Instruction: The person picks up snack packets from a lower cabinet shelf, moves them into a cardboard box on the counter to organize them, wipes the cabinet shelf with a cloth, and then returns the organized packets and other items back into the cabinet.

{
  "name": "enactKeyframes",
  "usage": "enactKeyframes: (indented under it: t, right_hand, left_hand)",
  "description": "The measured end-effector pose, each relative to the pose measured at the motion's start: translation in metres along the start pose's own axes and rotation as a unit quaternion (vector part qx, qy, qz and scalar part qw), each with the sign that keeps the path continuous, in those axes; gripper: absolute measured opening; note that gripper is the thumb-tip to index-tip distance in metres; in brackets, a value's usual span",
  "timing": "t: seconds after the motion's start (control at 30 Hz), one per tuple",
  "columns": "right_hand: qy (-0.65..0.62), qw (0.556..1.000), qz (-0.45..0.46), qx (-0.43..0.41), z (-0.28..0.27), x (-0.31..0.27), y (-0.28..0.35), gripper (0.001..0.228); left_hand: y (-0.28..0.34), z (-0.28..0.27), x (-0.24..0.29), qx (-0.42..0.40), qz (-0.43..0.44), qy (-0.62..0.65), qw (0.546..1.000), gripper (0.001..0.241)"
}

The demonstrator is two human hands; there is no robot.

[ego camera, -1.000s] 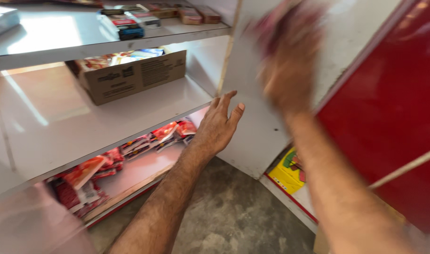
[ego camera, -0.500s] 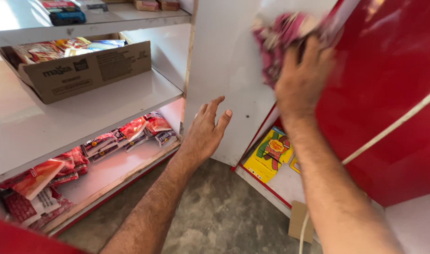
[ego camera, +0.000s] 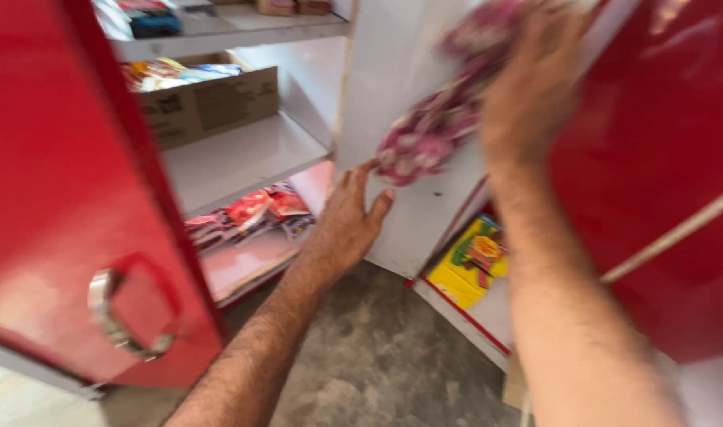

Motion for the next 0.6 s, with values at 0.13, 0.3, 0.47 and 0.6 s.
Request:
enactKeyframes:
  t: [0.13, 0.3, 0.47, 0.6]
  right_hand:
    - [-0.024, 0.998, 0.043, -0.031, 0.029, -0.012, 0.017, 0.034]
    - [-0.099, 0.925, -0.195, -0.311, 0.061, -0.129, 0.126, 0.034]
    - [-0.01, 0.997, -0.054, -0.057, 0.056, -0.011, 0.014, 0.02]
    - [0.047, 0.998, 0.044, -0.003, 0.047, 0.041, -0.036, 0.024]
  left_hand:
    - [-0.001, -0.014, -0.002, -0.006, -0.018, 0.007, 1.0, 0.06]
    - [0.003, 0.0, -0.004, -0.034, -0.024, -0.012, 0.999, 0.059]
    - [0.002, 0.001, -0.001, -0.034, -0.045, -0.012, 0.998, 0.057]
    - [-0.002, -0.007, 0.006, -0.025, -0.04, 0.031, 0.998, 0.057]
Point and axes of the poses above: each hand's wrist, its own y-axis away from the middle knuckle, its own z-axis out of the palm, x = y × z, the point moved 9 cm from there along -y, towards the middle knuckle, and after that the axes turned 9 degrees about -z, right-handed, at the moved point
